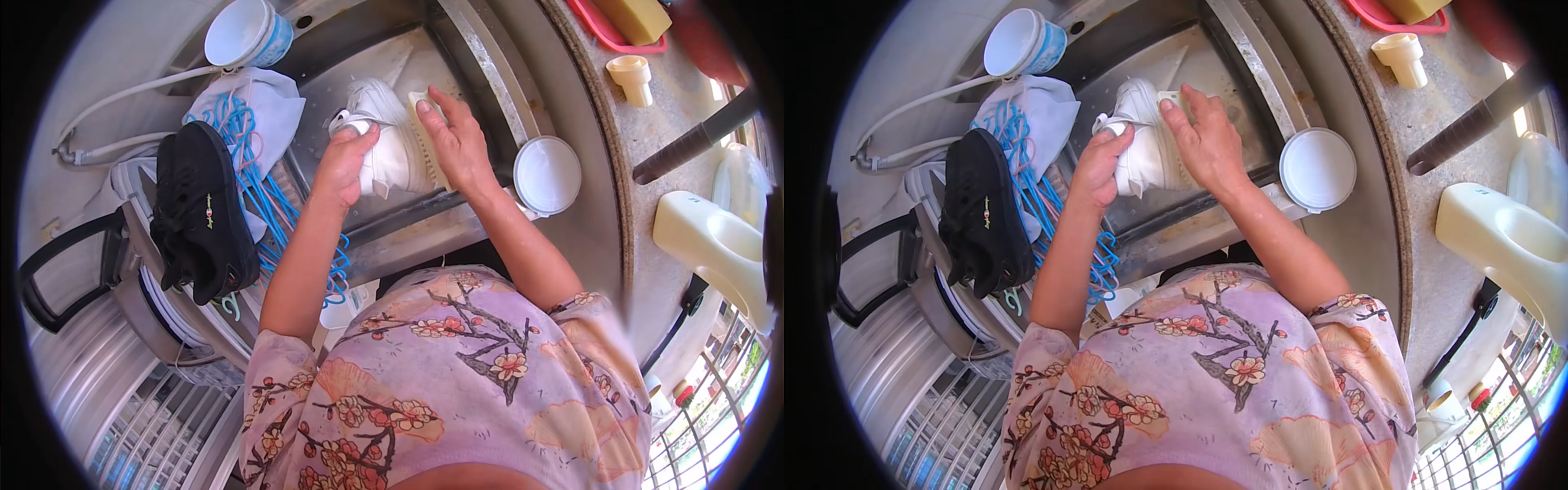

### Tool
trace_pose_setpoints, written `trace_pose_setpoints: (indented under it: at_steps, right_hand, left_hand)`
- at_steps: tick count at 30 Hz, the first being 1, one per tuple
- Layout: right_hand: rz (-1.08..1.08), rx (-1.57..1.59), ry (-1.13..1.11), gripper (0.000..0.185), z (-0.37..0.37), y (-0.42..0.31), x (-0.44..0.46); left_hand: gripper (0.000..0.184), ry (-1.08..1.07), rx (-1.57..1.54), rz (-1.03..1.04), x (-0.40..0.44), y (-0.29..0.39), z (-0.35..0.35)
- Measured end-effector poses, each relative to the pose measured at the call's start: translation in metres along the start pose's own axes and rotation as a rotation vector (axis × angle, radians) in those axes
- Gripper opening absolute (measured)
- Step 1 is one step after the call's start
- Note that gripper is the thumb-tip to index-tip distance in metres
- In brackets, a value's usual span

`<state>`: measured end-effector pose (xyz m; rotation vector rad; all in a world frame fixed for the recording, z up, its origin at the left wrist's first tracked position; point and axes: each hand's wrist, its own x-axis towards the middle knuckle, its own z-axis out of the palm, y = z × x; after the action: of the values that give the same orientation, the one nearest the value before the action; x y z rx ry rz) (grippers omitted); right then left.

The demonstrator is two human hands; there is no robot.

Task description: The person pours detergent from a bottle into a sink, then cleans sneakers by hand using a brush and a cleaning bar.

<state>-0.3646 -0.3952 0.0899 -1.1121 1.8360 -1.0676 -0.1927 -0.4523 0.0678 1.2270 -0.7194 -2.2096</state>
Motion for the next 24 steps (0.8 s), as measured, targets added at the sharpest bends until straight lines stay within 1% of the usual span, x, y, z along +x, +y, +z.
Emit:
trace_pose_setpoints:
  at_steps: [1,3,4,5,7,8,9,11,12,13,15,16,17,19,20,21,23,24]
  right_hand:
    - [0.003,-0.009,-0.001,0.060,0.000,-0.004,-0.016]
    - [-0.223,-0.611,0.076,0.059,0.007,-0.006,-0.033]
    - [-0.297,-0.658,0.108,0.057,0.012,0.006,-0.034]
    - [-0.301,-0.667,0.107,0.057,0.013,0.014,-0.027]
    - [-0.128,-0.661,0.139,0.054,0.013,0.028,-0.002]
    - [-0.091,-0.666,0.142,0.051,0.013,0.034,0.012]
    - [-0.086,-0.668,0.145,0.051,0.013,0.034,0.011]
    - [-0.188,-0.630,0.181,0.054,0.017,0.030,0.011]
    - [-0.272,-0.618,0.173,0.053,0.022,0.027,-0.005]
    - [-0.272,-0.618,0.171,0.053,0.023,0.028,-0.012]
    - [-0.347,-0.583,0.064,0.052,0.027,0.031,-0.022]
    - [-0.384,-0.643,0.107,0.051,0.030,0.034,-0.009]
    - [-0.379,-0.639,0.105,0.051,0.029,0.038,0.010]
    - [-0.154,-0.775,0.077,0.054,0.025,0.045,0.046]
    - [-0.162,-0.748,0.111,0.053,0.028,0.045,0.046]
    - [-0.157,-0.756,0.113,0.053,0.029,0.042,0.036]
    - [-0.311,-0.651,0.044,0.052,0.036,0.029,0.000]
    - [-0.265,-0.627,-0.001,0.051,0.036,0.025,-0.016]
  left_hand:
    - [0.029,-0.003,-0.009,-0.003,0.002,-0.006,0.006]
    - [0.027,0.126,-0.042,0.044,0.012,-0.018,0.017]
    - [0.026,0.147,-0.080,0.077,0.015,-0.028,0.022]
    - [0.026,0.142,-0.088,0.079,0.018,-0.037,0.030]
    - [0.025,0.273,-0.198,0.191,0.017,-0.054,0.048]
    - [0.022,0.291,-0.307,0.194,0.023,-0.059,0.050]
    - [0.022,0.288,-0.305,0.190,0.025,-0.059,0.051]
    - [0.018,0.325,-0.384,0.119,0.030,-0.057,0.054]
    - [0.018,0.343,-0.335,0.068,0.032,-0.055,0.051]
    - [0.018,0.344,-0.336,0.069,0.030,-0.052,0.051]
    - [0.017,0.374,-0.297,0.101,0.022,-0.049,0.050]
    - [0.017,0.308,-0.351,0.124,0.022,-0.057,0.042]
    - [0.017,0.312,-0.347,0.120,0.022,-0.065,0.039]
    - [0.020,0.300,-0.456,0.176,0.019,-0.066,0.047]
    - [0.024,0.259,-0.436,0.205,0.026,-0.074,0.037]
    - [0.024,0.254,-0.440,0.198,0.026,-0.073,0.036]
    - [0.028,0.247,-0.395,0.109,0.026,-0.066,0.035]
    - [0.030,0.234,-0.377,0.110,0.017,-0.059,0.037]
